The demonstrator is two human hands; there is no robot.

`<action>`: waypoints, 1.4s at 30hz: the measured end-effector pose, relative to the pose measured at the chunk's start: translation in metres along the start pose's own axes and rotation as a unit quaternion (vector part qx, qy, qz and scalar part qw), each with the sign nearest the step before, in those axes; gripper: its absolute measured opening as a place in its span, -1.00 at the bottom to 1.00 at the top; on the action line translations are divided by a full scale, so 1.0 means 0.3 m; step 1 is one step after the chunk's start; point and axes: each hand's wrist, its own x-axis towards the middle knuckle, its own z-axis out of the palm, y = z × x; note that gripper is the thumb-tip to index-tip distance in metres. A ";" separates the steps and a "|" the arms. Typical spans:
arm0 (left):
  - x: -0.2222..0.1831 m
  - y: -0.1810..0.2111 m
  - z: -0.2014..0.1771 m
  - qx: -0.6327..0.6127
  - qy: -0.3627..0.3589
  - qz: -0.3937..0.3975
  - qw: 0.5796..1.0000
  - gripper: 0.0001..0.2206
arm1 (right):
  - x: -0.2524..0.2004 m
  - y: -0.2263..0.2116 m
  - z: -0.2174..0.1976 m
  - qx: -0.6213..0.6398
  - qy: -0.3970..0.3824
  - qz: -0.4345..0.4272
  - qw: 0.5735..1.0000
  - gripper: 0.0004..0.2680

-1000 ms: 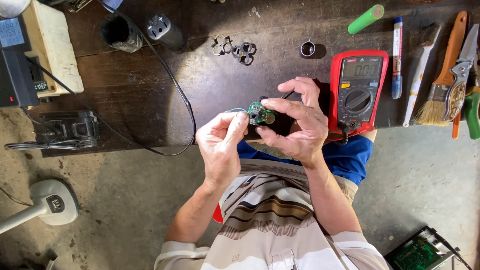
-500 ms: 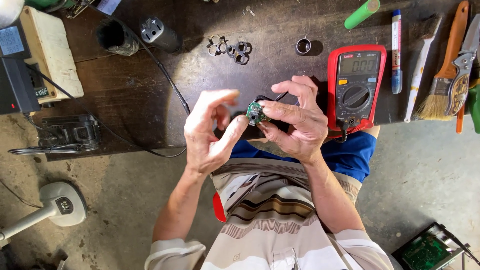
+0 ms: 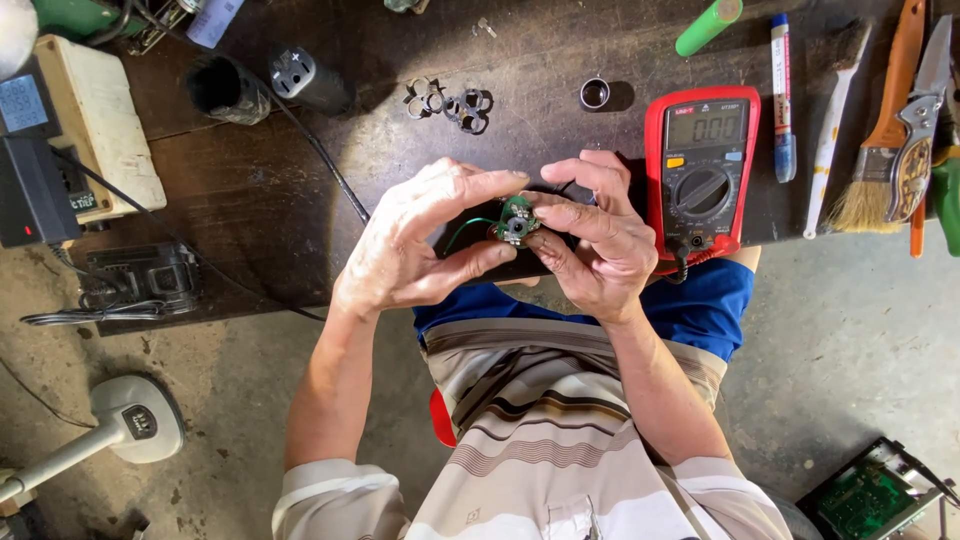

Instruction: The person tests the voltage of green batteries using a digital multimeter at a workbench and then marks one of the batteries with a blue marker.

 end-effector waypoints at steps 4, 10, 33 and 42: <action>0.011 0.011 0.002 -0.011 0.014 0.016 1.000 -0.66 | 0.006 -0.009 0.004 0.008 -0.001 0.004 1.000 -0.87; 0.000 0.001 -0.007 -0.064 0.067 0.018 0.996 -0.61 | 0.035 -0.029 0.005 0.044 0.002 0.003 0.999 -0.78; -0.053 -0.043 0.142 -0.392 0.153 -0.072 0.904 -0.54 | 0.140 -0.136 0.027 0.085 -0.104 0.084 0.987 -0.91; -0.072 -0.061 0.121 -0.447 0.172 -0.087 0.873 -0.60 | 0.196 -0.169 0.018 0.079 -0.131 0.067 0.986 -0.90</action>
